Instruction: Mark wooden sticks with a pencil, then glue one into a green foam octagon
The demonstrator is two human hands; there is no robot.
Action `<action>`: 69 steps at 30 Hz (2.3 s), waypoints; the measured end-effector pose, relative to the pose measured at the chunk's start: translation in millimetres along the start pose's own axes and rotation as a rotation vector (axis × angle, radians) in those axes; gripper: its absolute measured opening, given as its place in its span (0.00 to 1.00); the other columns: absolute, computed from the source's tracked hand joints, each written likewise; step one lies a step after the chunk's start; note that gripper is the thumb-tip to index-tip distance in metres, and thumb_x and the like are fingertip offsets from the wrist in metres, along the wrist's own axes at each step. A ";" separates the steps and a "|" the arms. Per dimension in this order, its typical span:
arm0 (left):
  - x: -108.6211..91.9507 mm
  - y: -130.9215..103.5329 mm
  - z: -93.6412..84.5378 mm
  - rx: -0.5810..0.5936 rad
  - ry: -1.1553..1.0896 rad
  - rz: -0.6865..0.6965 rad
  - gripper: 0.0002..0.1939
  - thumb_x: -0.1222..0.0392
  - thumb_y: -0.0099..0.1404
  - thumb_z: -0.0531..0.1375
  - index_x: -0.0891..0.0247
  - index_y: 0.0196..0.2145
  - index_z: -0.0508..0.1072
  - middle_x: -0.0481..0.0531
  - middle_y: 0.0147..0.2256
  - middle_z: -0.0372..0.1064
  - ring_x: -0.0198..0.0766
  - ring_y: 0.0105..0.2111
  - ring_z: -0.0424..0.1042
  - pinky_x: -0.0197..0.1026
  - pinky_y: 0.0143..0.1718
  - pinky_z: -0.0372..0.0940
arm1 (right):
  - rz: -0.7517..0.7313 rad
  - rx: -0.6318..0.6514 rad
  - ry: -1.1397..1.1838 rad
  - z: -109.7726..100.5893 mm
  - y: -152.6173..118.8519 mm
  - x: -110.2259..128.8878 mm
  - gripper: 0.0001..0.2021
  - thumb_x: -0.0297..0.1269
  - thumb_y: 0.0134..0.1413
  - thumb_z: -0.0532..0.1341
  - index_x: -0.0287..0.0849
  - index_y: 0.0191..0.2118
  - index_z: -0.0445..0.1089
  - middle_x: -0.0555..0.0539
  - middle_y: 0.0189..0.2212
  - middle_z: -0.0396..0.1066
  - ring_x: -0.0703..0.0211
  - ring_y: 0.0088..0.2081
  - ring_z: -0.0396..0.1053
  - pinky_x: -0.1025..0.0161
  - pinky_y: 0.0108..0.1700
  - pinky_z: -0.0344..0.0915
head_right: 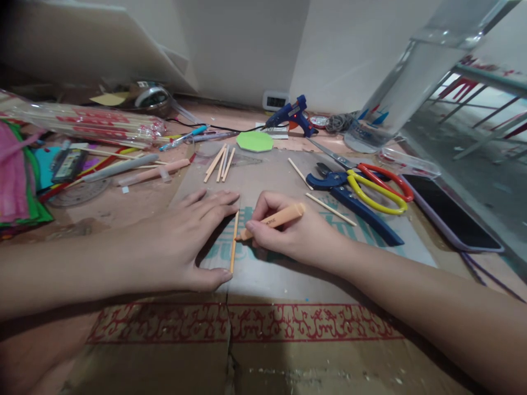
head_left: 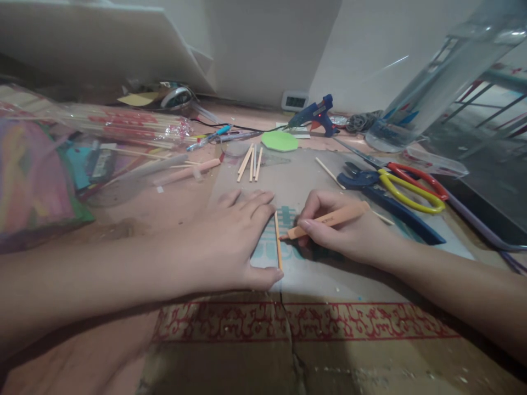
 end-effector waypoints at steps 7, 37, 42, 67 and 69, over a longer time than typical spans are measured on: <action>-0.1 -2.1 -0.9 0.009 -0.002 0.000 0.52 0.33 0.62 0.59 0.77 0.69 0.57 0.74 0.71 0.48 0.66 0.71 0.50 0.66 0.71 0.47 | 0.004 -0.032 0.040 -1.1 1.6 0.1 0.12 0.42 0.61 0.67 0.44 0.32 0.66 0.49 0.21 0.77 0.62 0.23 0.73 0.68 0.25 0.66; -2.6 -0.2 -3.8 -0.012 0.058 0.010 0.53 0.29 0.63 0.58 0.78 0.69 0.58 0.75 0.70 0.52 0.66 0.71 0.52 0.64 0.70 0.49 | 0.009 -0.013 0.027 0.8 -0.2 -0.3 0.11 0.40 0.59 0.67 0.43 0.32 0.66 0.48 0.23 0.77 0.61 0.25 0.73 0.68 0.26 0.65; -3.3 -1.1 -1.9 -0.008 0.060 -0.001 0.52 0.30 0.63 0.58 0.78 0.68 0.60 0.75 0.71 0.51 0.66 0.71 0.51 0.64 0.70 0.48 | -0.066 0.051 -0.010 4.5 -3.8 3.7 0.10 0.39 0.58 0.67 0.42 0.31 0.67 0.47 0.26 0.78 0.61 0.26 0.74 0.68 0.26 0.66; -1.1 -0.8 -1.9 0.023 0.035 -0.016 0.51 0.30 0.62 0.59 0.78 0.67 0.62 0.74 0.71 0.49 0.66 0.71 0.51 0.64 0.71 0.48 | -0.039 0.030 -0.027 3.0 -2.4 1.2 0.08 0.37 0.58 0.66 0.43 0.31 0.67 0.48 0.25 0.77 0.62 0.25 0.73 0.69 0.25 0.65; -0.7 -1.2 -1.5 0.038 0.041 -0.021 0.52 0.30 0.63 0.59 0.78 0.67 0.61 0.74 0.71 0.48 0.66 0.71 0.50 0.65 0.70 0.48 | -0.052 0.080 -0.013 7.0 -2.7 3.0 0.09 0.37 0.57 0.67 0.43 0.31 0.68 0.47 0.26 0.78 0.62 0.26 0.74 0.69 0.25 0.66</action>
Point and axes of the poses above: each hand's wrist, its own y-axis towards the middle knuckle, its own z-axis out of the palm, x = y × z, the point moved 9 cm from there along y, towards the middle knuckle
